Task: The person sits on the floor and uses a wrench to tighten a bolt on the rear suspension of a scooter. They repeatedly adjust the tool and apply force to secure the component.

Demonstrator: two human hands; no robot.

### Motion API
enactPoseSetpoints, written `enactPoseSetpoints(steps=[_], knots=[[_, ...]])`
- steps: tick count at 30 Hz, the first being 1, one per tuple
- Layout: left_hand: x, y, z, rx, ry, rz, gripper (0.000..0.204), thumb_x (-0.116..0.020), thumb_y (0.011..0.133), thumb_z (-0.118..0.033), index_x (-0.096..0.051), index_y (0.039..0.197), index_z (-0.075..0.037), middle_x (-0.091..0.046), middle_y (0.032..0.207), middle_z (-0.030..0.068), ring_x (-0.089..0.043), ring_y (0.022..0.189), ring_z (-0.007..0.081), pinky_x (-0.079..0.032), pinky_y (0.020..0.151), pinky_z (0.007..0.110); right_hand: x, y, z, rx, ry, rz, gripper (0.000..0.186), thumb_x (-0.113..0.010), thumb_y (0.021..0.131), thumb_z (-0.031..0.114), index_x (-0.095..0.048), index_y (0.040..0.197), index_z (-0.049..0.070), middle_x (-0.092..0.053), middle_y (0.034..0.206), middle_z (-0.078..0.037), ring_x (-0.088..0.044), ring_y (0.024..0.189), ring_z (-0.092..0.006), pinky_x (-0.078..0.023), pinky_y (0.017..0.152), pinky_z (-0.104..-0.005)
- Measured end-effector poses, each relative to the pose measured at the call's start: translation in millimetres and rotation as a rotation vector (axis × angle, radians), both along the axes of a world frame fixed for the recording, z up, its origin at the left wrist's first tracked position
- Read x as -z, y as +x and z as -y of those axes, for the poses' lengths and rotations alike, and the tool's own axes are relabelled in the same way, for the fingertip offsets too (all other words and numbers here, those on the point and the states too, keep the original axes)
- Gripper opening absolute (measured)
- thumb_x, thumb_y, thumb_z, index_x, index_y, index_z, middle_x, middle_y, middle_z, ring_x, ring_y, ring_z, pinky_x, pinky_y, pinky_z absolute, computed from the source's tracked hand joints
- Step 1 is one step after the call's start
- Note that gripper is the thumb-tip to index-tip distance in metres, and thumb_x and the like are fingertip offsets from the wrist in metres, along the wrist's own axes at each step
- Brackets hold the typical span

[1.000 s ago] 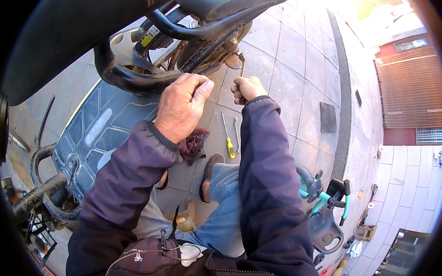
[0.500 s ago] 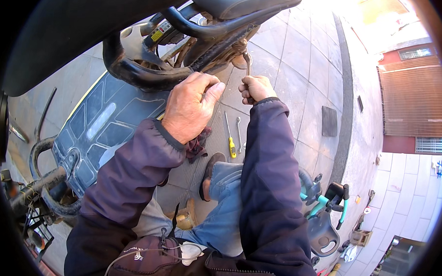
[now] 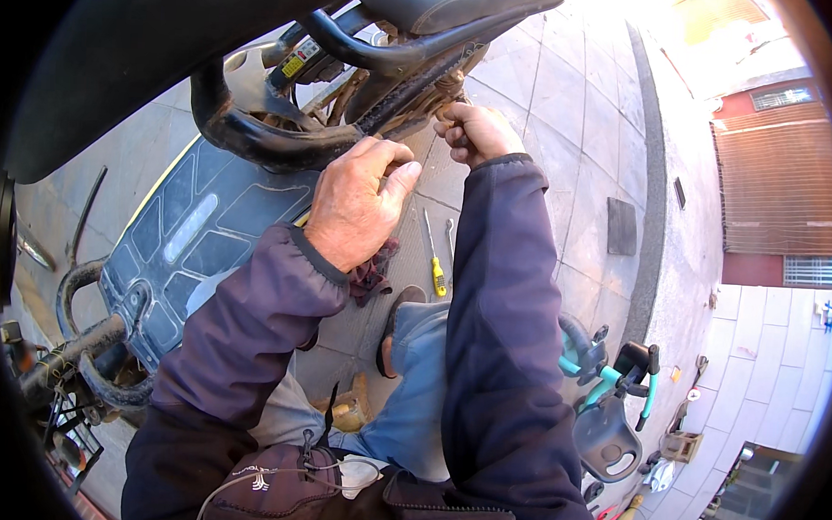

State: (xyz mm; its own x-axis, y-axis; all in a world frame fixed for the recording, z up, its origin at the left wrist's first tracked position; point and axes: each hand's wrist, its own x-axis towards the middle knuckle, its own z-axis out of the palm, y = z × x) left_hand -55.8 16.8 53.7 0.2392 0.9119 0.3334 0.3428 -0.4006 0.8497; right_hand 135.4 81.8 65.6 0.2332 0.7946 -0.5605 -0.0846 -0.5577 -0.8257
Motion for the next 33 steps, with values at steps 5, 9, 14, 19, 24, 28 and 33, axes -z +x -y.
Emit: enactPoseSetpoints(steps=[5, 9, 14, 19, 24, 28, 33], knots=[[-2, -1, 2, 0.006, -0.015, -0.015, 0.017, -0.064, 0.087, -0.015, -0.065, 0.096, 0.0, -0.064, 0.091, 0.0168, -0.064, 0.082, 0.0352, -0.05, 0.072, 0.04, 8, -3, -18, -0.052, -0.033, 0.002, 0.015, -0.054, 0.087, 0.011, -0.06, 0.084, -0.002, -0.056, 0.07, -0.005, -0.045, 0.05, -0.0049, -0.028, 0.039, -0.0211], [-1, -4, 2, -0.003, -0.014, 0.0, 0.017, -0.065, 0.086, -0.014, -0.064, 0.096, 0.0, -0.064, 0.09, 0.0169, -0.064, 0.082, 0.0353, -0.05, 0.07, 0.04, 42, -38, -13, -0.275, 0.027, 0.603, 0.024, -0.058, 0.085, 0.019, -0.068, 0.082, -0.003, -0.065, 0.068, -0.01, -0.059, 0.057, -0.0193, -0.047, 0.051, -0.033], [0, 0, 1, 0.025, -0.039, 0.027, 0.015, -0.065, 0.086, -0.012, -0.064, 0.095, -0.001, -0.064, 0.088, 0.0164, -0.064, 0.079, 0.0344, -0.05, 0.069, 0.039, 127, -41, 12, -0.14, 0.566, -0.346, 0.02, -0.063, 0.079, 0.014, -0.067, 0.071, -0.004, -0.066, 0.066, -0.013, -0.062, 0.059, -0.0237, -0.051, 0.058, -0.0353], [-2, 1, 2, 0.031, -0.041, 0.029, 0.014, -0.065, 0.085, -0.012, -0.064, 0.094, -0.001, -0.063, 0.088, 0.0163, -0.064, 0.078, 0.0338, -0.05, 0.068, 0.039, 94, -40, 27, -0.284, 0.49, 0.266, 0.022, -0.054, 0.085, 0.012, -0.064, 0.072, -0.002, -0.063, 0.067, -0.011, -0.061, 0.061, -0.0223, -0.052, 0.06, -0.0365], [-1, 2, 3, 0.022, -0.036, 0.016, 0.014, -0.065, 0.085, -0.012, -0.063, 0.094, 0.0, -0.063, 0.088, 0.0163, -0.064, 0.078, 0.0343, -0.05, 0.069, 0.04, 139, -37, 27, -0.103, 0.678, -0.3, 0.02, -0.053, 0.086, 0.015, -0.064, 0.079, -0.001, -0.065, 0.075, -0.011, -0.062, 0.068, -0.0236, -0.053, 0.064, -0.0392], [-5, 4, 4, 0.061, -0.058, 0.063, 0.015, -0.065, 0.085, -0.013, -0.064, 0.094, -0.001, -0.063, 0.088, 0.0162, -0.063, 0.081, 0.0355, -0.049, 0.071, 0.041, 147, -37, 39, -0.137, 0.728, -0.098, 0.02, -0.052, 0.086, 0.014, -0.064, 0.079, 0.0, -0.065, 0.076, -0.011, -0.062, 0.068, -0.0229, -0.052, 0.063, -0.0384], [2, 4, 6, 0.01, -0.064, 0.055, 0.014, -0.064, 0.085, -0.014, -0.064, 0.093, -0.003, -0.063, 0.089, 0.0161, -0.062, 0.082, 0.0364, -0.049, 0.072, 0.043, 130, -26, 29, -0.411, 0.82, 0.608, 0.021, -0.051, 0.087, 0.014, -0.065, 0.078, 0.001, -0.066, 0.077, -0.011, -0.062, 0.069, -0.0221, -0.051, 0.063, -0.0374]])
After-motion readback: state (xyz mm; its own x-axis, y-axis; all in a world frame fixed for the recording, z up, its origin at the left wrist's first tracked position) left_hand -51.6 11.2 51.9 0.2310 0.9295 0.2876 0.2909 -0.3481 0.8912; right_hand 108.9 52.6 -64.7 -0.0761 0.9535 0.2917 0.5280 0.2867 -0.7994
